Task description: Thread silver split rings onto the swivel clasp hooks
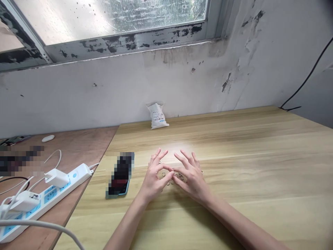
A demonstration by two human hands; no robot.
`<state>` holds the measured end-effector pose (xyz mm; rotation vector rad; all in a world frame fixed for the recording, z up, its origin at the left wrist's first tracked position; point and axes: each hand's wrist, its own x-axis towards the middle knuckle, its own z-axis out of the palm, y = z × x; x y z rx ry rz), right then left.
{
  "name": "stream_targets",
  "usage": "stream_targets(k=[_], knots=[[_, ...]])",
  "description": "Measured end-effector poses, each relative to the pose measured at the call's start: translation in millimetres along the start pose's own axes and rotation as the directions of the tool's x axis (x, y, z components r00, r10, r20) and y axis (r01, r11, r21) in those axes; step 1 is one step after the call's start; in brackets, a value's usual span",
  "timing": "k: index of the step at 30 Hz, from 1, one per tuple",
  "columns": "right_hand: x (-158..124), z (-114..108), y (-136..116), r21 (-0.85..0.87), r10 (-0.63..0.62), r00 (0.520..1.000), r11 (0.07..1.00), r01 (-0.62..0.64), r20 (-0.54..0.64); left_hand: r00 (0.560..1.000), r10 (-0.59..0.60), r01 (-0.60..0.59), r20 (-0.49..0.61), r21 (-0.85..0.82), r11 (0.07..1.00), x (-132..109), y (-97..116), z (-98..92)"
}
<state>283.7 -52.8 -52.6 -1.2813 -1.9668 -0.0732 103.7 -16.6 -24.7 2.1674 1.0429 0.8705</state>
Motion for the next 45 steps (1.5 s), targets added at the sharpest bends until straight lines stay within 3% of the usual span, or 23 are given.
stream_targets(k=[4,9,12,17,24,33,39,43,45], knots=[[-1,2,1,-0.037,-0.015,1.000,0.999,0.014,-0.007,1.000,-0.006,0.006,-0.019,-0.017,1.000,-1,1,2.3],[-2,1,1,-0.051,-0.037,0.999,0.998,0.039,0.029,0.993,-0.001,0.011,-0.121,0.086,0.996,-1,2,5.5],[-1,-1,3,-0.044,-0.052,0.998,0.998,0.053,0.024,0.991,-0.036,0.042,-0.129,0.047,0.998,0,0,5.5],[1,-7,6,-0.059,-0.092,0.995,0.994,0.094,0.042,0.991,-0.132,0.125,-0.035,-0.160,0.979,3,-7,0.3],[3,-12,9,-0.128,-0.192,0.980,0.972,0.198,0.056,0.962,-0.218,0.254,0.164,-0.246,0.935,5,-10,-8.3],[2,-13,8,-0.158,-0.264,0.959,0.948,0.278,0.103,0.951,-0.244,0.290,0.192,-0.273,0.917,4,-10,-11.9],[6,-17,8,0.092,-0.138,0.985,0.987,0.129,0.103,0.977,-0.166,0.191,0.130,-0.209,0.959,4,-5,-20.3],[7,-20,12,0.235,-0.059,0.985,0.972,0.020,0.162,0.999,-0.017,0.016,0.034,0.045,0.999,4,-2,-22.5],[7,-20,13,0.269,-0.025,0.985,0.963,-0.022,0.170,0.994,0.102,-0.094,-0.029,0.219,0.971,4,-1,-19.7]])
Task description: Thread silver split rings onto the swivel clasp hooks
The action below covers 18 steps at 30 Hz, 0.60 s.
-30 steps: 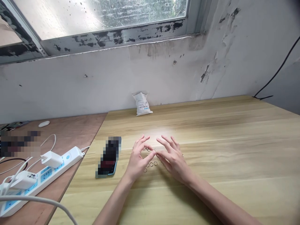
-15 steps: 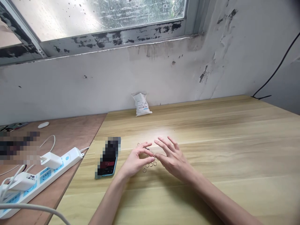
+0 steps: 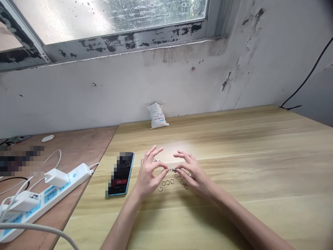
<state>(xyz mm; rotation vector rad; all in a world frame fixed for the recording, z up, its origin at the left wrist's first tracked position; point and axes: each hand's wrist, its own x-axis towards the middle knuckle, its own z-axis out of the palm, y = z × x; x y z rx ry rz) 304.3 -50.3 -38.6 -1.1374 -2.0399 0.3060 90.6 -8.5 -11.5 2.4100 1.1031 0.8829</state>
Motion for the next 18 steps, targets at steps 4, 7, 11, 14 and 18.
stream_targets(k=[4,7,11,14,18], knots=[[0,0,3,0.013,0.019,1.000,1.000,-0.019,0.009,0.989,0.121,-0.101,-0.085,0.207,0.973,-1,-1,5.2],[0,-3,11,-0.049,0.033,0.999,0.998,-0.033,0.011,0.992,0.073,-0.046,-0.107,0.240,0.970,-2,-9,3.7],[-3,-7,23,-0.210,0.055,0.998,0.976,-0.049,0.020,0.981,-0.085,0.123,-0.172,0.226,0.966,-2,-27,-1.1],[-6,-7,25,-0.281,0.074,0.993,0.959,-0.047,0.087,0.971,-0.159,0.195,-0.177,0.208,0.959,-3,-37,-1.5],[-7,-2,20,-0.334,0.055,0.990,0.943,-0.009,0.130,0.976,-0.191,0.209,-0.108,0.193,0.959,-3,-40,2.1]])
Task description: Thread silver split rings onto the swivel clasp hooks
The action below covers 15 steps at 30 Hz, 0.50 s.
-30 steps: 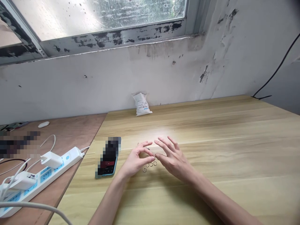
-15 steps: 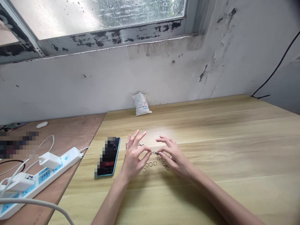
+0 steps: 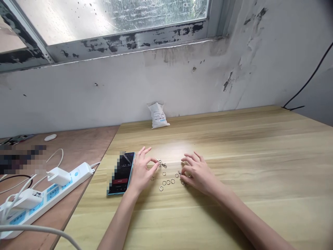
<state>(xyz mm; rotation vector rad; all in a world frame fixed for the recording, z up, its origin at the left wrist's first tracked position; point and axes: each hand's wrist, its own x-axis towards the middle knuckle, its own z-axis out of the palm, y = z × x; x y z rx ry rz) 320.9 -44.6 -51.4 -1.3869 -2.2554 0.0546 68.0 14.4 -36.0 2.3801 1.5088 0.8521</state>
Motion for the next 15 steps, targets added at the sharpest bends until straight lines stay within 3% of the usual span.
stream_targets(k=[6,11,15], knots=[[2,6,2,-0.063,-0.016,0.999,0.998,0.014,-0.028,0.994,0.012,-0.011,0.113,-0.007,1.000,-2,5,-0.5],[5,4,1,-0.115,-0.050,0.998,0.992,0.047,-0.025,0.957,0.177,-0.173,0.231,-0.038,0.984,-5,12,-2.5],[5,1,0,-0.119,-0.057,0.998,0.991,0.054,-0.022,0.937,0.240,-0.252,0.254,0.017,0.968,-7,17,3.0]])
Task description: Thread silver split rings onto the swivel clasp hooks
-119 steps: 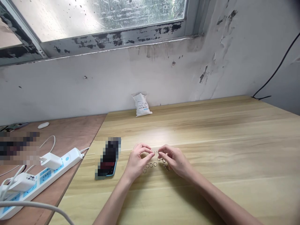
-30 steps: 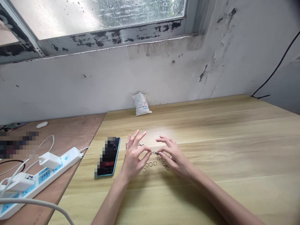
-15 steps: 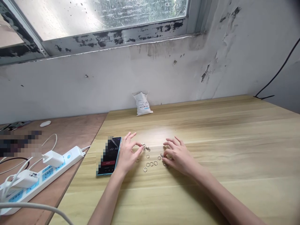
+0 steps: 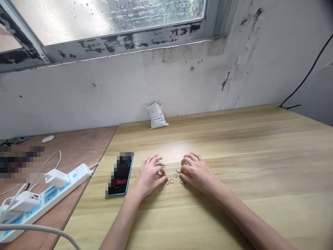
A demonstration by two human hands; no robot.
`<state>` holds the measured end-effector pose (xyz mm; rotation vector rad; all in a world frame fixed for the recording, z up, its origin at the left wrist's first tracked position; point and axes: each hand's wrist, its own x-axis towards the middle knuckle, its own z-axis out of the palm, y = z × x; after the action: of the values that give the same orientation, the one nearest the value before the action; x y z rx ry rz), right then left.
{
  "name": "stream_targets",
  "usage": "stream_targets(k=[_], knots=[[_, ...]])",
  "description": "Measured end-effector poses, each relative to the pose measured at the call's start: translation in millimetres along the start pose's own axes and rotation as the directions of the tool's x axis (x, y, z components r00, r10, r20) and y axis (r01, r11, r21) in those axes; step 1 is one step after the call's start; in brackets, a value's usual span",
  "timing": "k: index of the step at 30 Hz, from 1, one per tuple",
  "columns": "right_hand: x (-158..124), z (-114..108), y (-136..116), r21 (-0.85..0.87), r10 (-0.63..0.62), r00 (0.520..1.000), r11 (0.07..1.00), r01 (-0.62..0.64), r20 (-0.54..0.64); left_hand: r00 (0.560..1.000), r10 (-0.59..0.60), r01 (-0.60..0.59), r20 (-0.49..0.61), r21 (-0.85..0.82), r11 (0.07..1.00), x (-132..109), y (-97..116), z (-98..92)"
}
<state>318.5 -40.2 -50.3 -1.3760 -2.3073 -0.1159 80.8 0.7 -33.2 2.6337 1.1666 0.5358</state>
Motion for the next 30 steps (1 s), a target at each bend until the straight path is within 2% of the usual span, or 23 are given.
stream_targets(k=[6,14,23,30], knots=[[2,2,-3,-0.052,-0.016,1.000,0.999,0.016,0.009,0.998,0.054,-0.051,-0.041,0.070,0.996,1,4,6.2],[3,5,-6,0.099,0.089,0.995,0.991,-0.094,0.051,0.989,0.107,-0.095,-0.106,0.108,0.990,4,4,15.6],[0,-1,-7,0.163,0.028,0.994,0.986,-0.045,0.107,0.995,0.036,-0.048,-0.095,-0.125,0.991,5,9,9.8],[-1,-6,-10,0.076,0.068,0.983,0.994,-0.082,0.169,0.992,-0.045,0.014,-0.115,-0.254,0.967,5,10,6.7]])
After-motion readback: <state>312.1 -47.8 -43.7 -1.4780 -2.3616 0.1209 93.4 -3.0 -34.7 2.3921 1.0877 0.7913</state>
